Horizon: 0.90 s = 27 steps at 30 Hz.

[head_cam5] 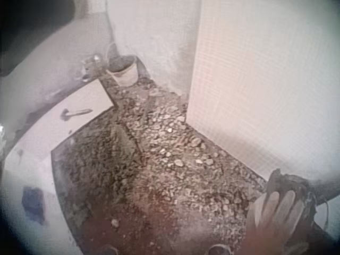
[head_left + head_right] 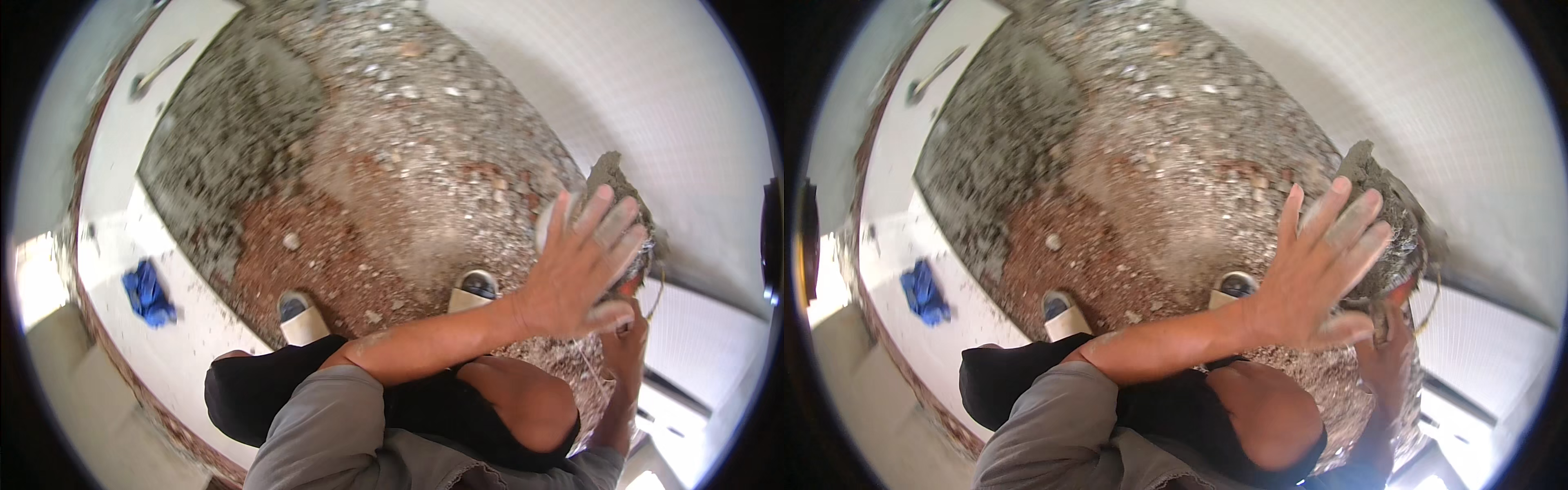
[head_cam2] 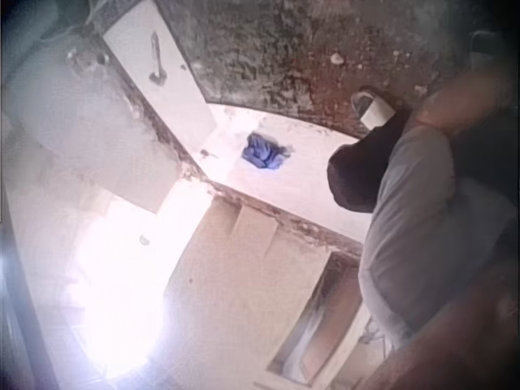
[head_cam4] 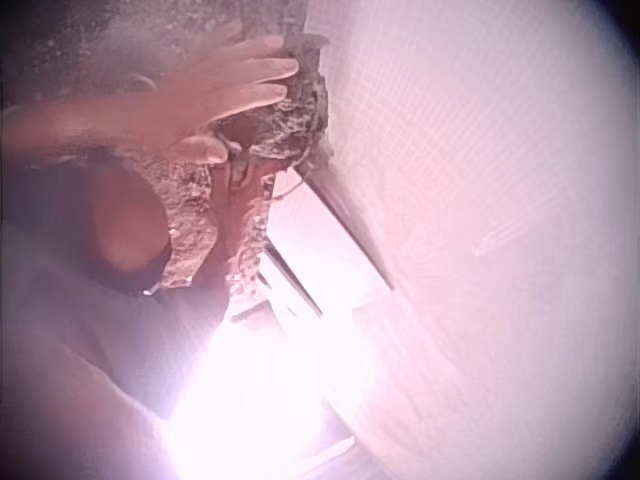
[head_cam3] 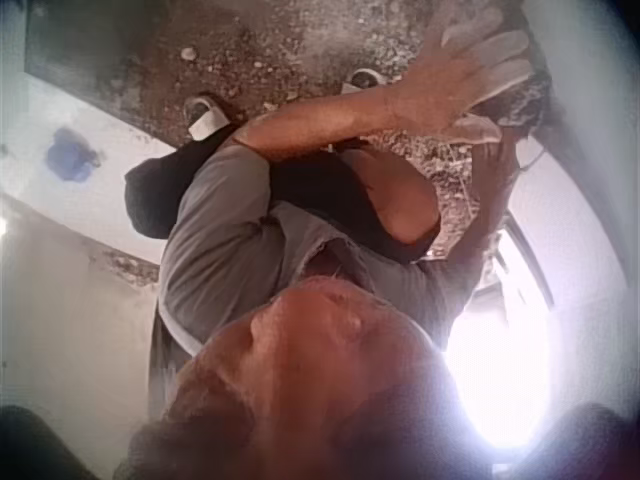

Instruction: The person places a large white tile onto a prepared bed of cement on the floor, taps it with a rubber mallet to level it, and then spreads additional cement with a trowel to prepare the adjacent area for the next tile.

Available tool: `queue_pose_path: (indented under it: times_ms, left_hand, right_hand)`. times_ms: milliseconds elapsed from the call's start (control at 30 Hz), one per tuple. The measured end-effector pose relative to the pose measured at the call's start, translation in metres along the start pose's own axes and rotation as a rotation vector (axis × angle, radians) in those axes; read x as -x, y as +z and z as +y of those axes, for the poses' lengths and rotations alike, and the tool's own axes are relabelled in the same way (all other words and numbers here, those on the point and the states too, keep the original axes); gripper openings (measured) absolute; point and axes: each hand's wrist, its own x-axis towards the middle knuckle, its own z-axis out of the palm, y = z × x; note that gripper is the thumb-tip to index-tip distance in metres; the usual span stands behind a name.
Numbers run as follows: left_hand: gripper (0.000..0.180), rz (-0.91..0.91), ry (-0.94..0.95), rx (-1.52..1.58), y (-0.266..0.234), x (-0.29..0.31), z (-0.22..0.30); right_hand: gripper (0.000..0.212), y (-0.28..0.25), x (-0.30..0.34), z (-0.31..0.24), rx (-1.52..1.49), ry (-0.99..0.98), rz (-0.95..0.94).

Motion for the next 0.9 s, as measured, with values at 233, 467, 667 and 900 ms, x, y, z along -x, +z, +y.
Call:
queue_pose_path:
  times_ms: [233,467,667,900]
  left_hand:
    - [0.072,0.402,0.395,0.003,-0.079,0.004,0.048]
    - [0.073,0.281,-0.011,0.110,-0.045,0.003,-0.001]
    - [0.072,0.226,-0.231,0.279,0.051,0.017,-0.072]
    - [0.079,-0.074,-0.232,0.056,0.121,0.042,-0.068]
  right_hand:
    - [0.035,0.074,-0.091,-0.134,0.068,-0.385,-0.053]
    - [0.031,0.009,-0.076,-0.071,0.233,-0.447,0.342]
    - [0.023,-0.107,0.015,0.053,0.629,0.330,0.103]
    - [0.028,-0.027,-0.061,0.062,0.677,0.369,-0.532]
